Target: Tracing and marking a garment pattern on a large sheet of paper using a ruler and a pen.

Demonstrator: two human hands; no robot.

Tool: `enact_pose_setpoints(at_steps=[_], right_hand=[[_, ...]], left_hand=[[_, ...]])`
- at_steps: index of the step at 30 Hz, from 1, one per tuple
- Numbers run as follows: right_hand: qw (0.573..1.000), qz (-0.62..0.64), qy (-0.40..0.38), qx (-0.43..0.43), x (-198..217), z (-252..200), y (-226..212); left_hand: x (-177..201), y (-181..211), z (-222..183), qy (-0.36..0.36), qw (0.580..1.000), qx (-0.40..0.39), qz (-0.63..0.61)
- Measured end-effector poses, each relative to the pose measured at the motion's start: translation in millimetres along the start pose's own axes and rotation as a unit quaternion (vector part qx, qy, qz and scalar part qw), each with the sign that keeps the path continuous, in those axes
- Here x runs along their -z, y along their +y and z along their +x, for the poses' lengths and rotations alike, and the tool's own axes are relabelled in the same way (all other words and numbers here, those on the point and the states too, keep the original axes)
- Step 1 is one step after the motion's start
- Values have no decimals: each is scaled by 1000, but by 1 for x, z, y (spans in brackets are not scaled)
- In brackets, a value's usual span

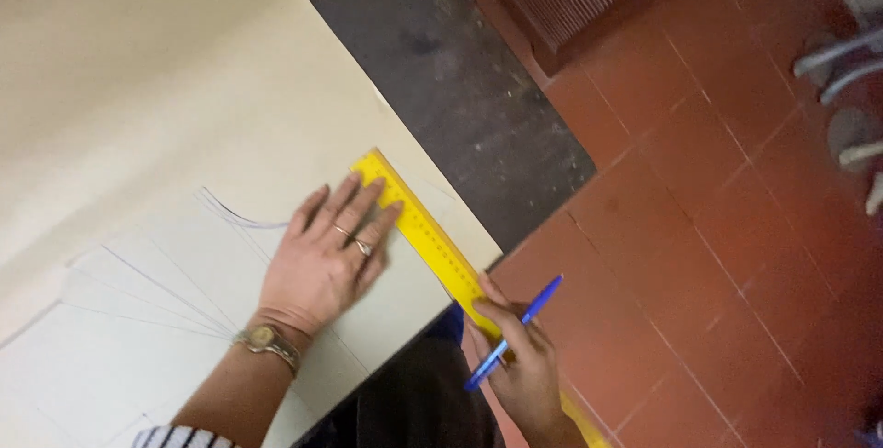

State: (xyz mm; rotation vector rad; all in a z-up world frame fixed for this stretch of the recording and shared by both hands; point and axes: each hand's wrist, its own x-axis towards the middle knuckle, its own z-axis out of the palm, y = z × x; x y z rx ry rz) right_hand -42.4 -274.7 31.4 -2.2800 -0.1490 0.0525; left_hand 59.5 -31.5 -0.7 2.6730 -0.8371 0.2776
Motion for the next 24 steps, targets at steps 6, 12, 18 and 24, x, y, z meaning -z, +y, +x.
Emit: enact_pose_setpoints(at_steps=[6,12,18,24], right_hand=[[999,-1,29,42,-3,-4,5],[996,-21,75,50,-1,-11,12],[995,-22,77,54,-2,-16,17],[997,-12,67,19,1,-14,11]], left_hand=[[4,1,2,25,999,-11,24],[7,3,3,9,999,-16,28],[4,3,2,24,999,-19,35],[5,4,2,31,999,-21,35]])
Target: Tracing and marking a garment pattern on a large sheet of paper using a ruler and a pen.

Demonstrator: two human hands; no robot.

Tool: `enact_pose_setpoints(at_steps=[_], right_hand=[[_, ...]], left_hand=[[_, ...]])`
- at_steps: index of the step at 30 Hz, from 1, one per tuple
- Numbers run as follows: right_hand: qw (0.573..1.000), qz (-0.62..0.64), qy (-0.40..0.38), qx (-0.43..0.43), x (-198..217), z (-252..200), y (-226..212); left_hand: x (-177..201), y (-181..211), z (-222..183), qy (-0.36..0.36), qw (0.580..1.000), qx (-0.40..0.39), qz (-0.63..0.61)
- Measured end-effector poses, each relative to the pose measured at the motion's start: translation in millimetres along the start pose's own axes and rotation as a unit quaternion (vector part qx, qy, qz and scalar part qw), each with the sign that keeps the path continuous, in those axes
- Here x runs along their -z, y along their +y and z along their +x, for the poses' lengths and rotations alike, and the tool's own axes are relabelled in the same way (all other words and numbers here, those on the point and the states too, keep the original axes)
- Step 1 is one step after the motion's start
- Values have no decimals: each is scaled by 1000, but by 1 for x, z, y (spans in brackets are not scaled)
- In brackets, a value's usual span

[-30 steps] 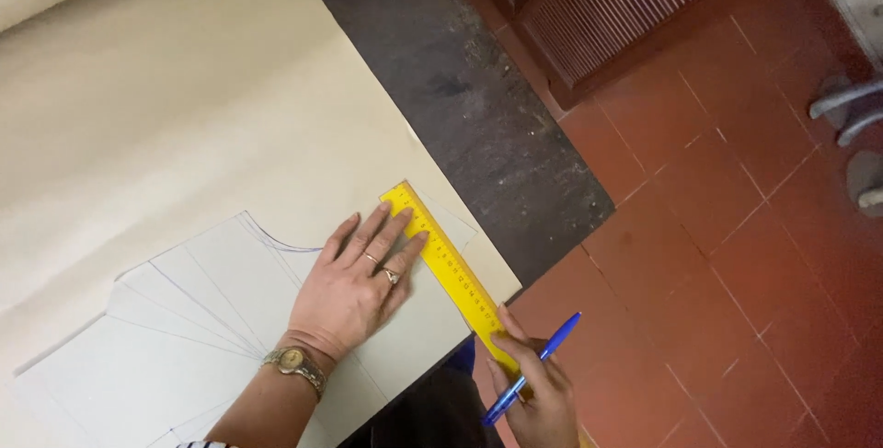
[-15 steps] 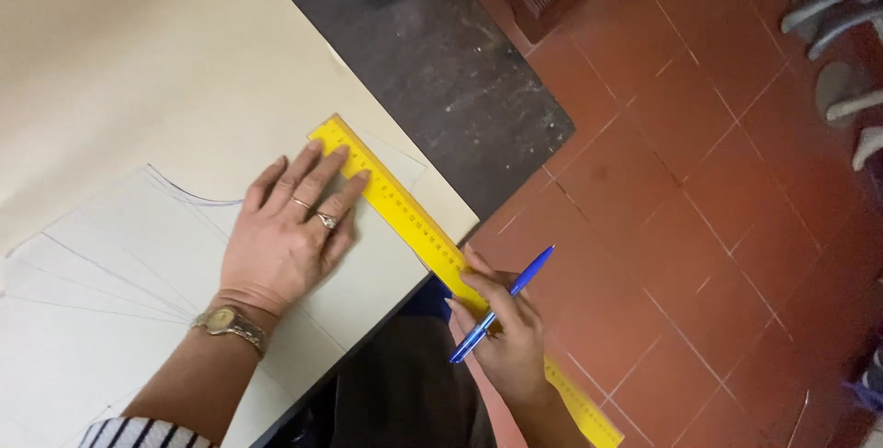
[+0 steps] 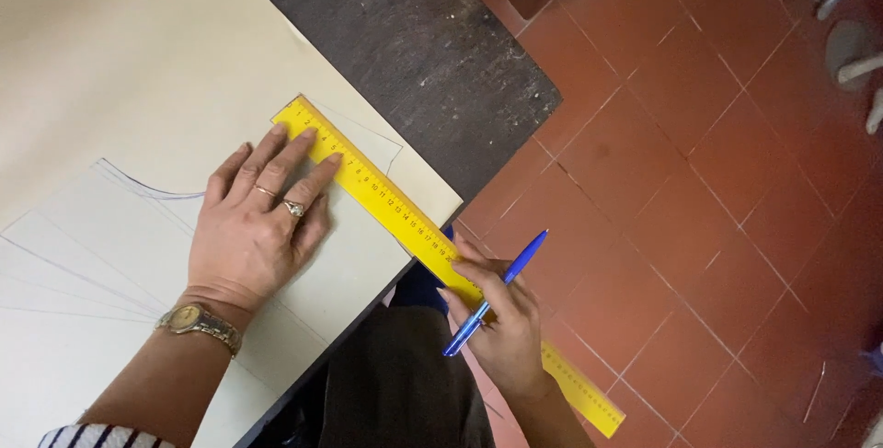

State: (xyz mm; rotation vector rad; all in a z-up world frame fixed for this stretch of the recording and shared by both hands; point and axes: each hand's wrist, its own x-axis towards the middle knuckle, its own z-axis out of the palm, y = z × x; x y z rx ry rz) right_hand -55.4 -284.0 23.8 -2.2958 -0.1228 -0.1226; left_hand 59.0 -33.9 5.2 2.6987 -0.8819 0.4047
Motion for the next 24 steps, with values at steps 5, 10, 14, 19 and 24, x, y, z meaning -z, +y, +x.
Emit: enact_pose_setpoints(at_steps=[5,10,14,19,24], right_hand=[[999,16,10,26,-2,-3,5],[1000,3,-6,5,0,-3,5],[1000,3,-14,-9,2,-2,2],[1000,8,-4,-8,3,0,0],[999,5,-8,-31,2,-2,0]], left_hand=[[-1,0,0,4,1000,0,4],[0,0,0,4,1000,-4,3],[-1,-1,-1,-17,1000,-1,5],[2,0,0,-23,1000,-3,1],[2,0,0,-5,1000,-7,0]])
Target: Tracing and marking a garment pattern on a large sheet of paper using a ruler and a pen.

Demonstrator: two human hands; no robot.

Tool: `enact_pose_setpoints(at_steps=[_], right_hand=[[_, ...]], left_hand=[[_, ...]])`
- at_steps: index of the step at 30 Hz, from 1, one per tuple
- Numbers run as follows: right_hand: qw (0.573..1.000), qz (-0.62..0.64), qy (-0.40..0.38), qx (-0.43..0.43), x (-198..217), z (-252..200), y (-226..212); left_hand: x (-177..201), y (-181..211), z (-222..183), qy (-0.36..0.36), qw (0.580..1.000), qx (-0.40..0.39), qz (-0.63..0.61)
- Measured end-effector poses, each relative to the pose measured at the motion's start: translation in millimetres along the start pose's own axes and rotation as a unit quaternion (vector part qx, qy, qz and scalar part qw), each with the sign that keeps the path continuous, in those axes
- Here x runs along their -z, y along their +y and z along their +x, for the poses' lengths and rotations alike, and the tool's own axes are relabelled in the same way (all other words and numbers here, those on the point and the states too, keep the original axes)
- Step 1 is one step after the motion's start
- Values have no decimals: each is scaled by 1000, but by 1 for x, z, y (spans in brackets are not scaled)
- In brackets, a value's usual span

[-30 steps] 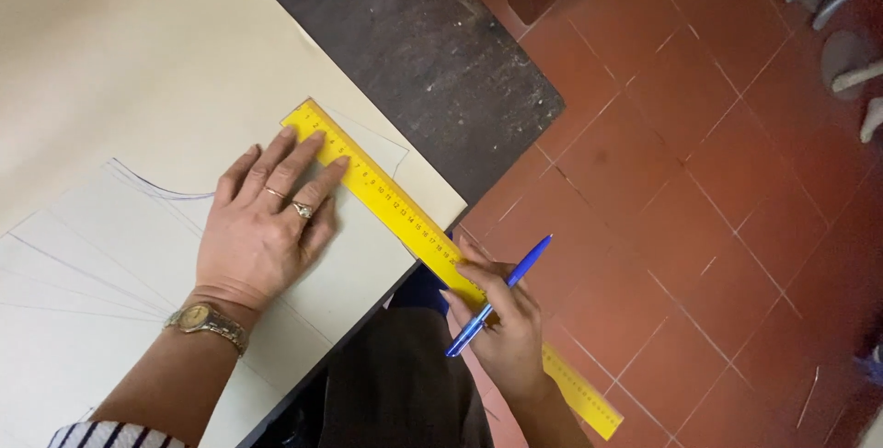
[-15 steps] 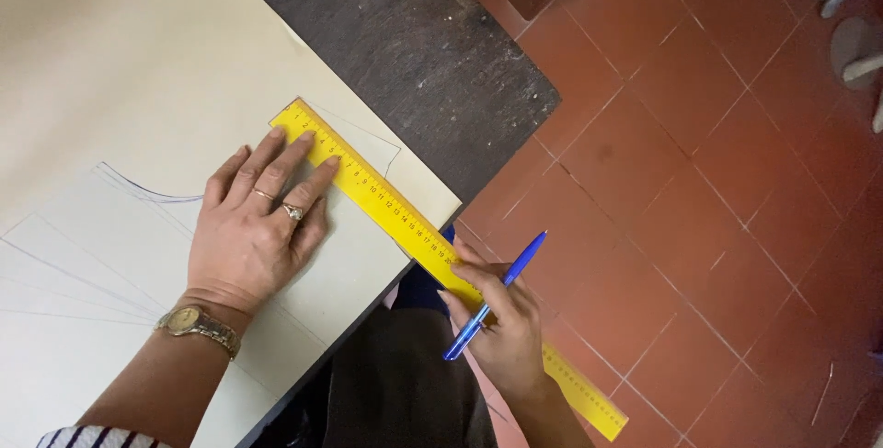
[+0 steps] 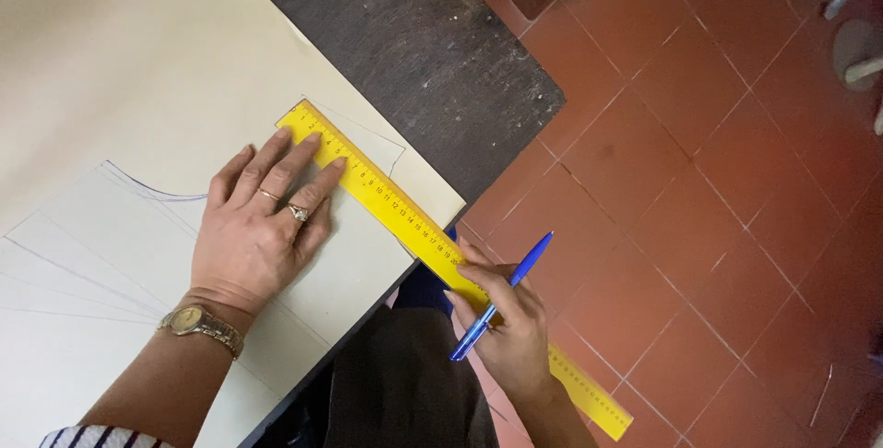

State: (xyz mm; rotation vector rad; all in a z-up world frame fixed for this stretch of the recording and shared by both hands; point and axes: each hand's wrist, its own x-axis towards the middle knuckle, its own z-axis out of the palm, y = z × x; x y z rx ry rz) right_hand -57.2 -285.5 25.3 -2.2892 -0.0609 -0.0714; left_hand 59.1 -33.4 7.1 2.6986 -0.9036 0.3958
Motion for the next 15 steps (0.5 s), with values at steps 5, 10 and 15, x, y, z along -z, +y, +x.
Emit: enact_pose_setpoints(at_steps=[5,10,15], right_hand=[[1000,14,1,-11,0,1,0],[1000,-3,-2,13,1,1,1],[1000,-1,0,17,1,2,2]], left_hand=[[-1,-1,-1,3,1000,5,-6],[0,-1,0,-10,1000,1,-4],[0,0,1,4,1000,0,-2]])
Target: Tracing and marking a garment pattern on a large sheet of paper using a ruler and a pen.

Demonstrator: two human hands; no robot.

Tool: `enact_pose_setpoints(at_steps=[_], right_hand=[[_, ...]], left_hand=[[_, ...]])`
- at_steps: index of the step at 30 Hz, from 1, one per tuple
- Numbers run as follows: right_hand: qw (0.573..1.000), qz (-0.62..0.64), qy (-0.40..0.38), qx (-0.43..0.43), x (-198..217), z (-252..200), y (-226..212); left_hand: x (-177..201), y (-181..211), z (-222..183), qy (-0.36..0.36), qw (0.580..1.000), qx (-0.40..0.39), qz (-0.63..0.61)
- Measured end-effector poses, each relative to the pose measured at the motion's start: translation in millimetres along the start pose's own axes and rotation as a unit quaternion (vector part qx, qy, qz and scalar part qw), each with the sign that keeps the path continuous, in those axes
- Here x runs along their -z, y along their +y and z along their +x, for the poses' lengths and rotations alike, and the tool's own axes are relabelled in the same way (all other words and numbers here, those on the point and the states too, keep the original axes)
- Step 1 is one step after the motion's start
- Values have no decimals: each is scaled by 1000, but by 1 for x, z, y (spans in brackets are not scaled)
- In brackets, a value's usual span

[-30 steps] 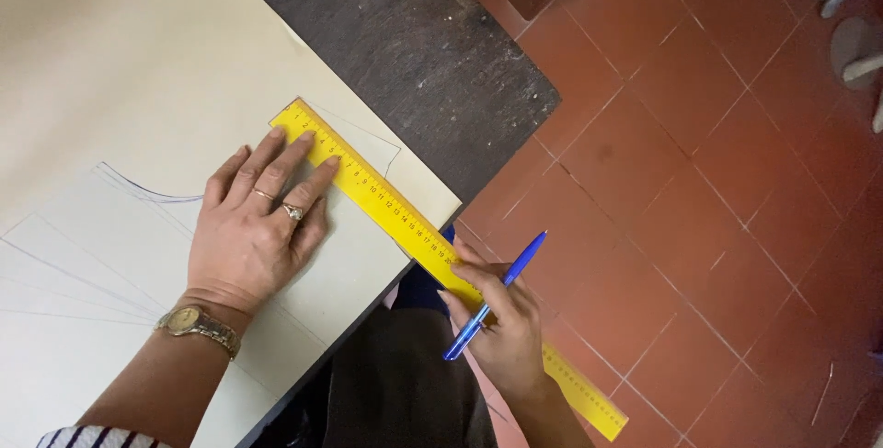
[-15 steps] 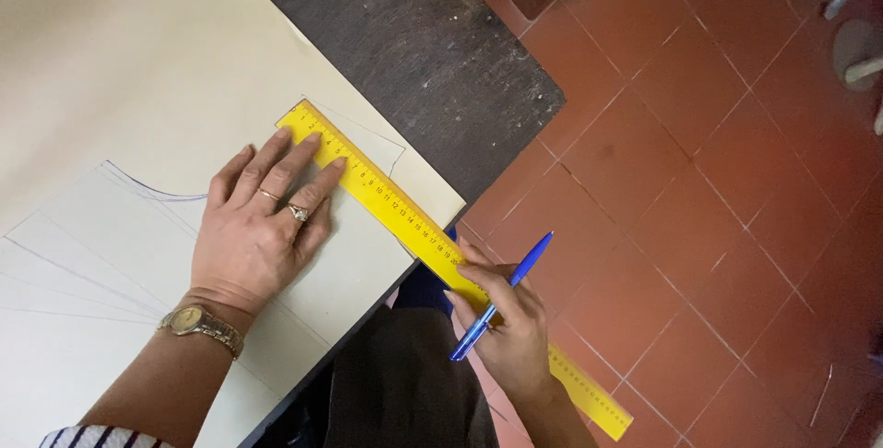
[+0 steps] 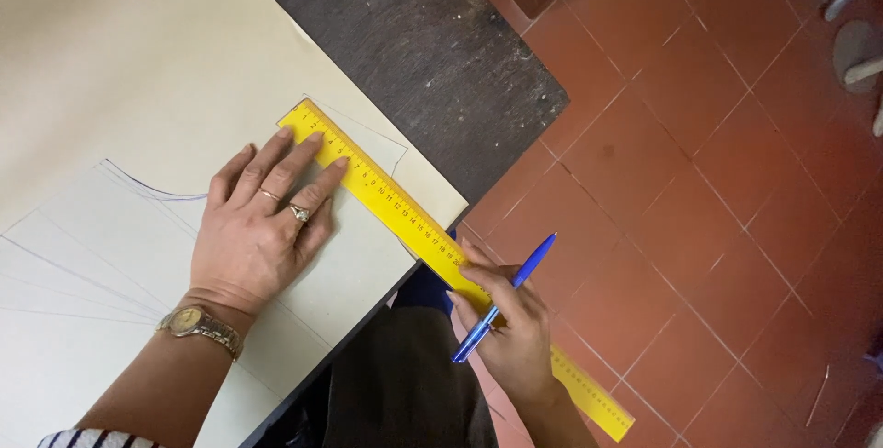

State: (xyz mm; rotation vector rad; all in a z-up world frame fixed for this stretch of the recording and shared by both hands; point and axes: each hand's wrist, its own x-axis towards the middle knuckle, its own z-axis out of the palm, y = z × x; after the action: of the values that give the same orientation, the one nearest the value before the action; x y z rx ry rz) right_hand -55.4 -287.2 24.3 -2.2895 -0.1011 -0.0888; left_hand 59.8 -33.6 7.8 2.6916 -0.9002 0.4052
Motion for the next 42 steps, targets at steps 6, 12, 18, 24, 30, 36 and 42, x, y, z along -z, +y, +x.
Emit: enact_pose_setpoints(at_steps=[6,12,18,24,30,36,42], right_hand=[[1000,-4,2,12,3,1,-2],[1000,-5,-3,9,2,0,0],[1000,-8,2,15,2,-1,1],[1000,-10,5,21,3,-2,2],[1000,-11,9,6,3,-2,-1],[1000,6,6,18,4,-2,2],[1000,-4,13,5,3,-3,2]], left_hand=[[0,0,0,3,1000,-1,3],[1,1,1,2,1000,1,1],[0,0,-1,-5,1000,-2,8],[1,0,-1,-7,1000,-9,3],[1,0,-1,-10,1000,-15,1],[1,-1,-2,-10,1000,-18,0],[2,0,-2,-26,1000,-15,7]])
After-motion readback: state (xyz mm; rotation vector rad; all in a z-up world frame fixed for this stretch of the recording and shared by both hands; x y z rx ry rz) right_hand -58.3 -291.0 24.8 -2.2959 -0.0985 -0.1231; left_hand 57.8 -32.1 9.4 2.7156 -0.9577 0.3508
